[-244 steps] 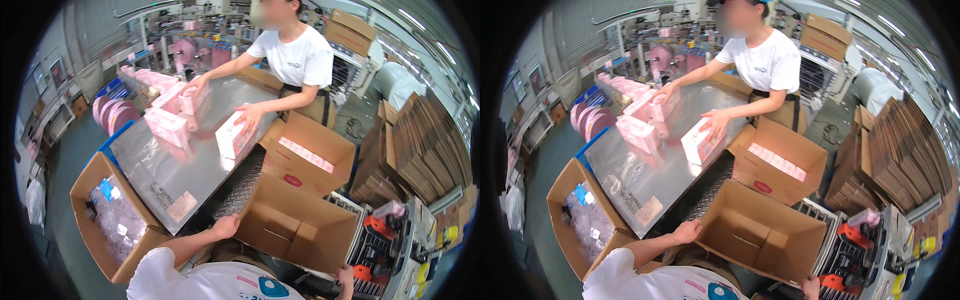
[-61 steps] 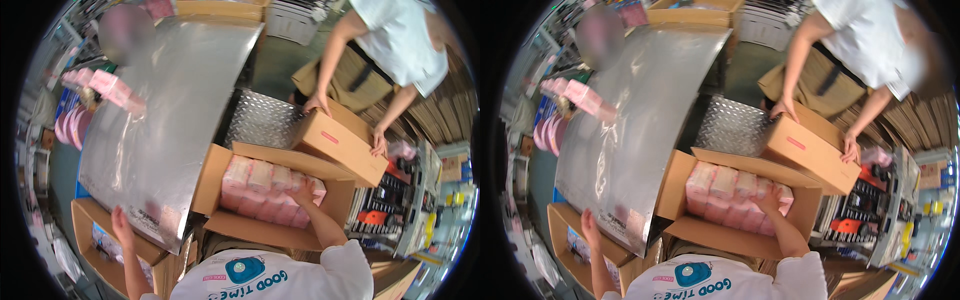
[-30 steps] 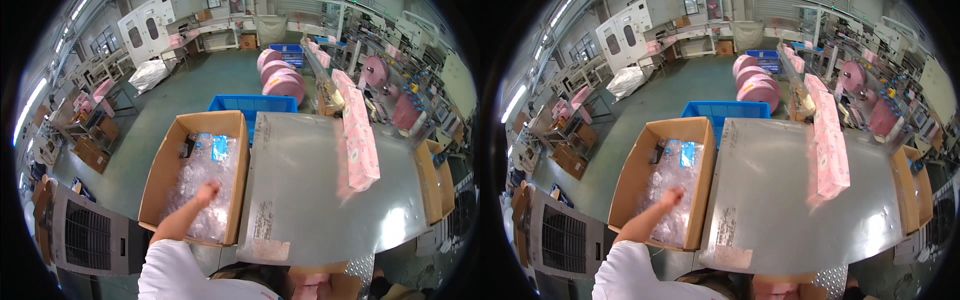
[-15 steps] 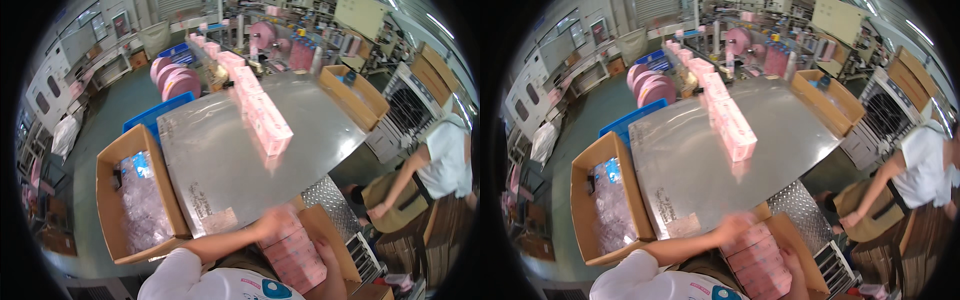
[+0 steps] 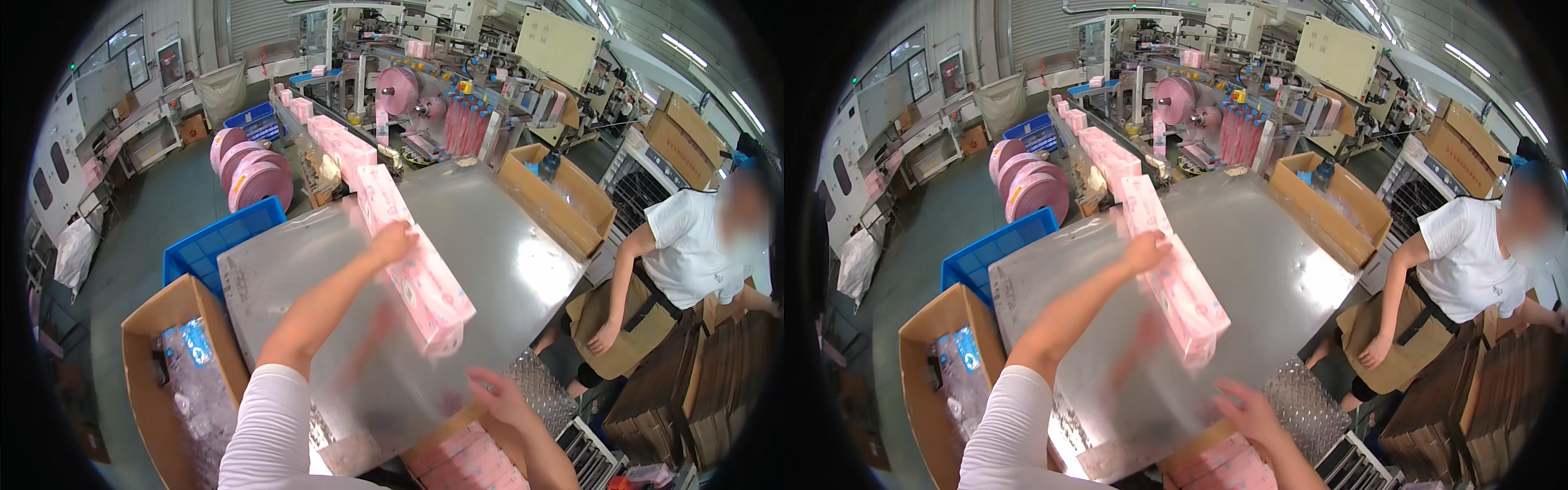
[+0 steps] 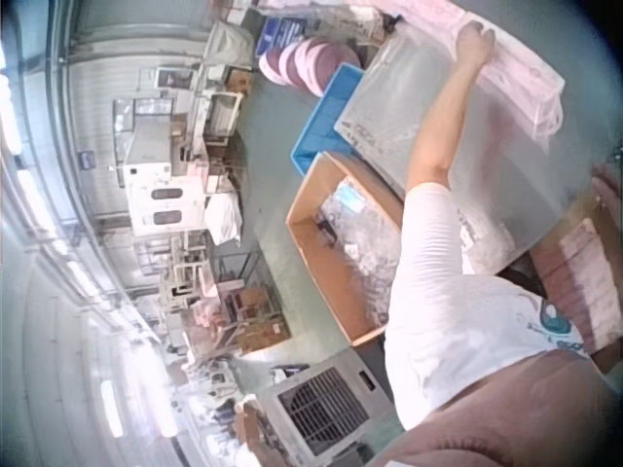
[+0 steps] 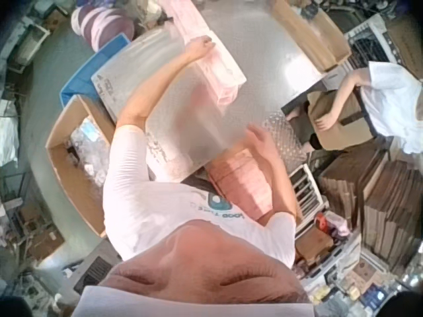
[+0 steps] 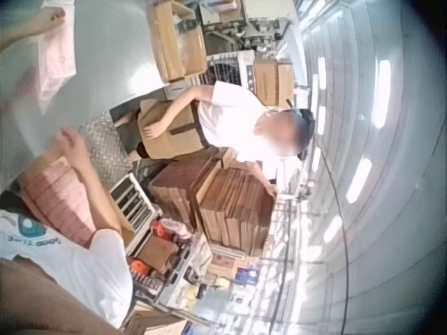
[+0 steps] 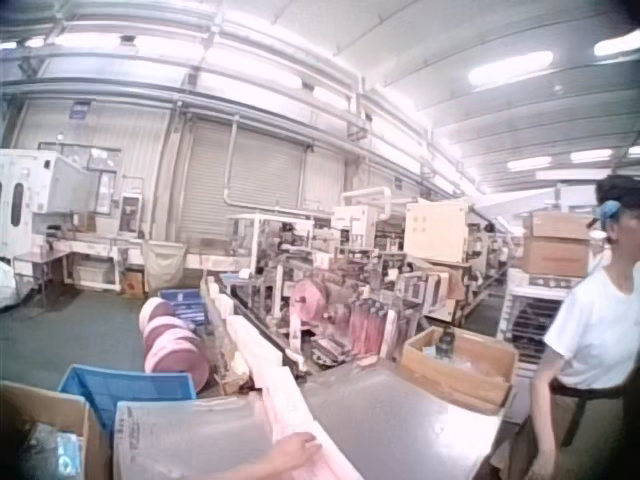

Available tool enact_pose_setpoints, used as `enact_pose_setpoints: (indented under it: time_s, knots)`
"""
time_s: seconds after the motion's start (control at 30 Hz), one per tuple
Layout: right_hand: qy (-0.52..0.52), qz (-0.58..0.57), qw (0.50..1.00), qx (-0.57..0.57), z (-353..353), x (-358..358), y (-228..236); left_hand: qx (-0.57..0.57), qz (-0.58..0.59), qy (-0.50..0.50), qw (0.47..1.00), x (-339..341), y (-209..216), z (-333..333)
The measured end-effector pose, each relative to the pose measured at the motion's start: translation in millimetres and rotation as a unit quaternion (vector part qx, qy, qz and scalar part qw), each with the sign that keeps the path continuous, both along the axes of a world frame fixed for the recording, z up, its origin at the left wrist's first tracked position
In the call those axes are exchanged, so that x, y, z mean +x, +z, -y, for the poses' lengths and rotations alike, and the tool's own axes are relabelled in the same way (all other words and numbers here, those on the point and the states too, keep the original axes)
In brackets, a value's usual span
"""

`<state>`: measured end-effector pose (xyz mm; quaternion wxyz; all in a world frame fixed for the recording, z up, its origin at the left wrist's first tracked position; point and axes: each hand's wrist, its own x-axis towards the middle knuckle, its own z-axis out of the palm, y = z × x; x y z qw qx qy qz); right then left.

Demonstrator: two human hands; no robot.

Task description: The person packs packages of paper products into cardboard boxes, arranges the items by hand to fit the boxes, and moves the filled boxes onto a conveyor belt for sealing.

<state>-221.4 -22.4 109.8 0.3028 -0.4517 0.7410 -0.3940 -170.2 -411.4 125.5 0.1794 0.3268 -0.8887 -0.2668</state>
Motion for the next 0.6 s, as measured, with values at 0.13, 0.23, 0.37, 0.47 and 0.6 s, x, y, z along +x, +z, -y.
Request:
enact_pose_setpoints:
  time_s: [0.13,0.23,0.37,0.47,0.6]
  knots:
    - [0.004,-0.433,0.901,-0.023,134,-8,15,-0.094,0.096,0.066,0.989,-53,-2,62]
    - [-0.033,-0.437,0.892,0.110,180,-22,-11,-0.153,0.110,0.056,0.980,-65,-38,84]
    - [-0.062,-0.248,0.959,0.126,160,-59,-9,-0.161,0.024,-0.009,0.987,-25,-46,75]
    - [-0.138,-0.194,0.958,0.161,148,-67,-7,-0.209,-0.020,-0.118,0.971,45,-44,41]
    - [-0.024,-0.222,0.969,0.104,155,-23,-11,-0.180,0.027,-0.146,0.972,176,-8,-38]
